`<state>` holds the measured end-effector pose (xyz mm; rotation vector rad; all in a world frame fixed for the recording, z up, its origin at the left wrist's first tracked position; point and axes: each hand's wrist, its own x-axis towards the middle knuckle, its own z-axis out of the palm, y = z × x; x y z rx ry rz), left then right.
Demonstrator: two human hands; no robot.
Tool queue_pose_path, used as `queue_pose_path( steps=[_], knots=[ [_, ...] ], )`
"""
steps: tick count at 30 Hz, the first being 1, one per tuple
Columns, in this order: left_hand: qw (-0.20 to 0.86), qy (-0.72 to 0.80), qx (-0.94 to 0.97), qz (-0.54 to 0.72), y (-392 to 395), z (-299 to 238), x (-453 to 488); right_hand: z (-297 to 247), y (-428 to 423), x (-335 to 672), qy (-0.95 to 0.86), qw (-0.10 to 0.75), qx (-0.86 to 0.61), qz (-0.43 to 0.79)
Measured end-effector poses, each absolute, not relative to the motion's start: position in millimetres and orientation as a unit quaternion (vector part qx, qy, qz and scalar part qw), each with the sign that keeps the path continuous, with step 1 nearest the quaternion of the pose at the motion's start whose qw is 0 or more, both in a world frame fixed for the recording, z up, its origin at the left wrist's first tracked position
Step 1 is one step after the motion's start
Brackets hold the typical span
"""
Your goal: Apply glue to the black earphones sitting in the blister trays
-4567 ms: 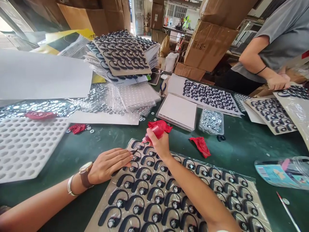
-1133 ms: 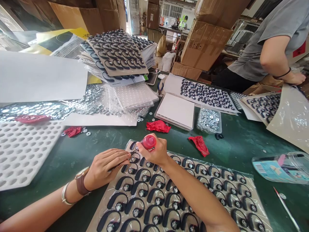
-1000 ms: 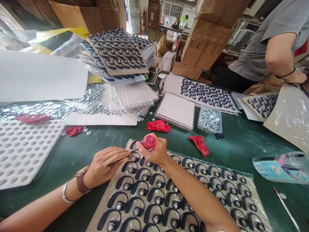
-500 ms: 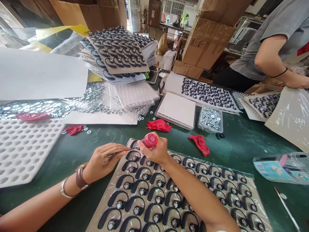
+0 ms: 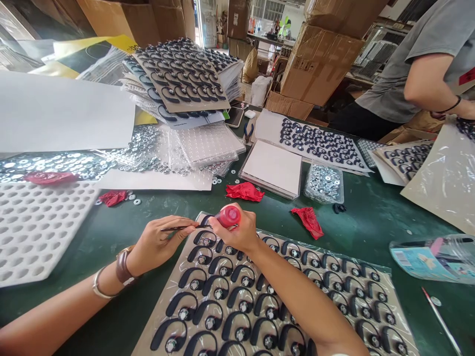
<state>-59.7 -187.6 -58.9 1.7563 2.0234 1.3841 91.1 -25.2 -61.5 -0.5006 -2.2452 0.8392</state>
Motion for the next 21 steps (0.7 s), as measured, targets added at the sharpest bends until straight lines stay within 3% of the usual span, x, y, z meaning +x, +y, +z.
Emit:
queue_pose_path(
  steps=[13, 21],
  knots=[
    [0.134, 0.697, 0.535, 0.458, -182, -56, -68, -61, -26, 89, -0.868, 0.334, -0.187, 0.317],
    [0.168, 0.703, 0.518, 0.456, -178, -56, -74, -68, -24, 92, -0.901, 0.330, -0.100, 0.262]
  ],
)
